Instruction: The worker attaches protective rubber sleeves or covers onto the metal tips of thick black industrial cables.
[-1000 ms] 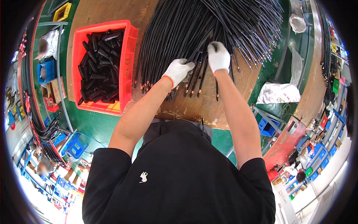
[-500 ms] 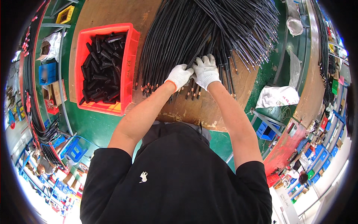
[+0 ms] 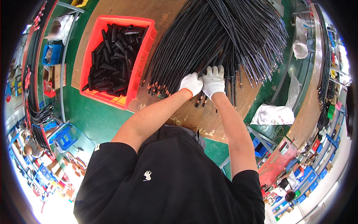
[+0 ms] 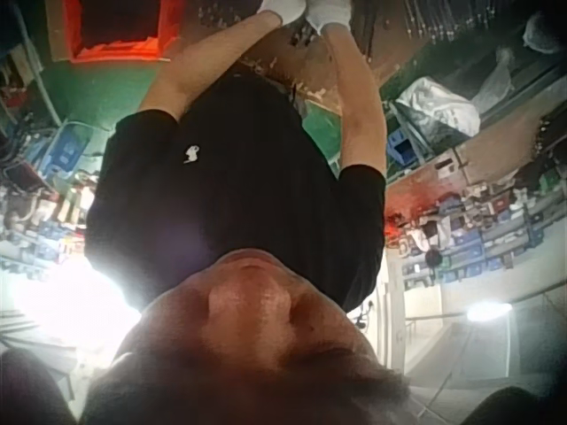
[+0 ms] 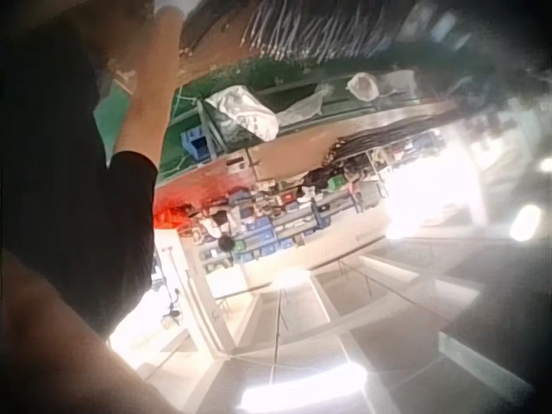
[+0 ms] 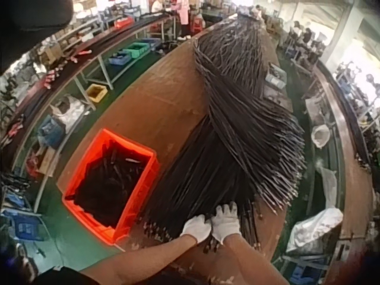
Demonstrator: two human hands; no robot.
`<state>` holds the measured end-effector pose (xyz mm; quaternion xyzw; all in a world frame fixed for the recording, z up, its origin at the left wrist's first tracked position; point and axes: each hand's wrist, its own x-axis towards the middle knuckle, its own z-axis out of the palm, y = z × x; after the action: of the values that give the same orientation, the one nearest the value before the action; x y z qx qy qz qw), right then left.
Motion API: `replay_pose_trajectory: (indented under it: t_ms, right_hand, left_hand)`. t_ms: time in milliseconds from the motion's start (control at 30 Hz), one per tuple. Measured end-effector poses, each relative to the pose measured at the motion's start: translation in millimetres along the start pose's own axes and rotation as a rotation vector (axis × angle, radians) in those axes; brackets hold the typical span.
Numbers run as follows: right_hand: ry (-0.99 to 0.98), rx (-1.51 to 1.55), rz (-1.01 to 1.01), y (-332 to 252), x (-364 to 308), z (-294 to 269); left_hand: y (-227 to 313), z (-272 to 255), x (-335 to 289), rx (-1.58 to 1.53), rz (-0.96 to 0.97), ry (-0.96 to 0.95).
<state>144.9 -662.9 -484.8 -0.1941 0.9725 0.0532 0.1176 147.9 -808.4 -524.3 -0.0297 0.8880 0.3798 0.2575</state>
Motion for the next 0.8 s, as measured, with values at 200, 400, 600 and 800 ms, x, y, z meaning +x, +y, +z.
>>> replay_pose_trajectory:
  t_ms: [200,400,600,800]
  right_hand:
    - [-0.011,0.002,0.009,11,-11,-5]
    - [-0.074,-0.040,0.047,13,-17,-16]
    - [0.371,0.204,0.106,-36,32,-74]
    - [0.289,0.921,-0.144,-205,137,-165]
  left_hand:
    - [-8,-14,-1,0.031,-0.016,-0.047]
    - [6,-13,-8,-0.004,0.004,-0.047]
    - [-15,10,4,-0.053,0.112,-0.053]
    - [-63,53,31,-1.004,0.038,-0.027]
